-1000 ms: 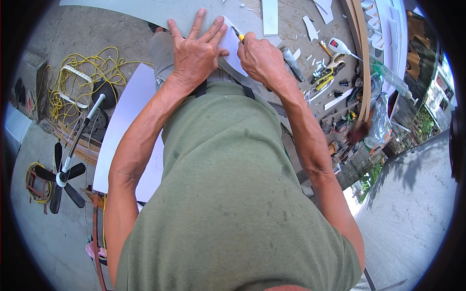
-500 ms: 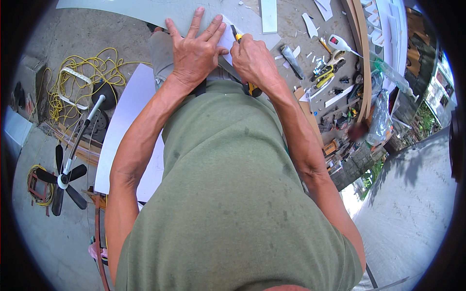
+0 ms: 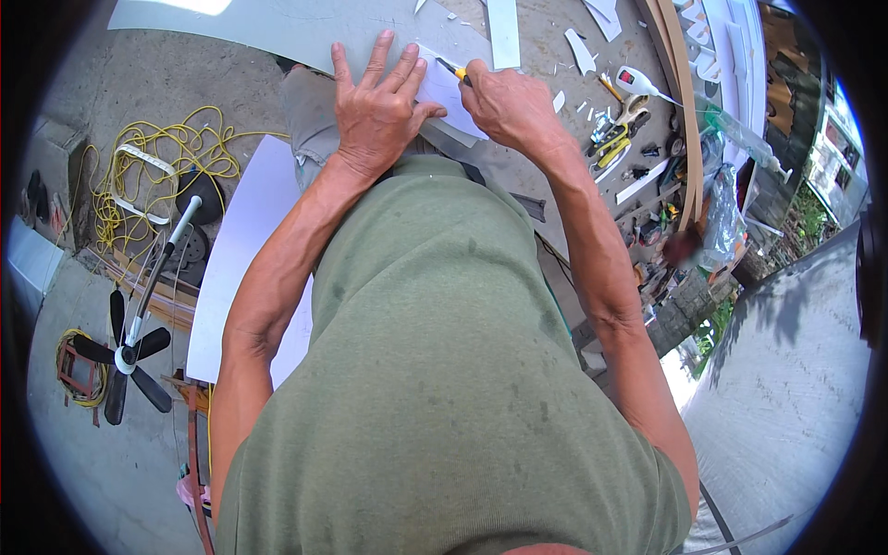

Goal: Cutting out a curved shape from a white paper template using a utility knife on a flat surface.

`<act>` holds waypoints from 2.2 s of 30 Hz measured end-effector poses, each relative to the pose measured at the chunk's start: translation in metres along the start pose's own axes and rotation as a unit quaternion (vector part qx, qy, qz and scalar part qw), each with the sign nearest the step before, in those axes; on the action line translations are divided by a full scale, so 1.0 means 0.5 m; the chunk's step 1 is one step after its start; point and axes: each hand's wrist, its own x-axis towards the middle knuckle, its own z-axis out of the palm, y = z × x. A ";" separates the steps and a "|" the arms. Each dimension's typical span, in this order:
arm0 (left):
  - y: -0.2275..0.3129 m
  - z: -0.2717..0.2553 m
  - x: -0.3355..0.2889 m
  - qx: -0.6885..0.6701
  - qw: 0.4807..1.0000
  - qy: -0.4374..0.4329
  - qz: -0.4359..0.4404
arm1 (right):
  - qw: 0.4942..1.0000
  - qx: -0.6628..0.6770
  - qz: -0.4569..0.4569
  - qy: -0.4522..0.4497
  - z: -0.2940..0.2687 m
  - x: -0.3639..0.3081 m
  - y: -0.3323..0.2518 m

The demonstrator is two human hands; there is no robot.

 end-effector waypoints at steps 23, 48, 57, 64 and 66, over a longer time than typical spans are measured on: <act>-0.033 0.013 0.015 -0.022 0.996 0.046 0.068 | 0.980 0.153 0.107 0.067 0.063 -0.034 -0.065; -0.027 0.009 0.016 -0.022 0.997 0.040 0.059 | 0.993 0.106 0.052 0.022 0.025 -0.048 -0.033; -0.024 0.009 0.014 -0.030 0.997 0.039 0.051 | 0.996 0.071 0.027 0.038 0.037 -0.036 0.002; -0.024 0.012 0.011 -0.030 0.998 0.040 0.049 | 0.998 0.045 -0.005 0.035 0.023 -0.024 0.012; -0.024 0.011 0.011 -0.032 0.998 0.041 0.047 | 0.999 0.037 -0.011 0.032 0.021 -0.021 0.013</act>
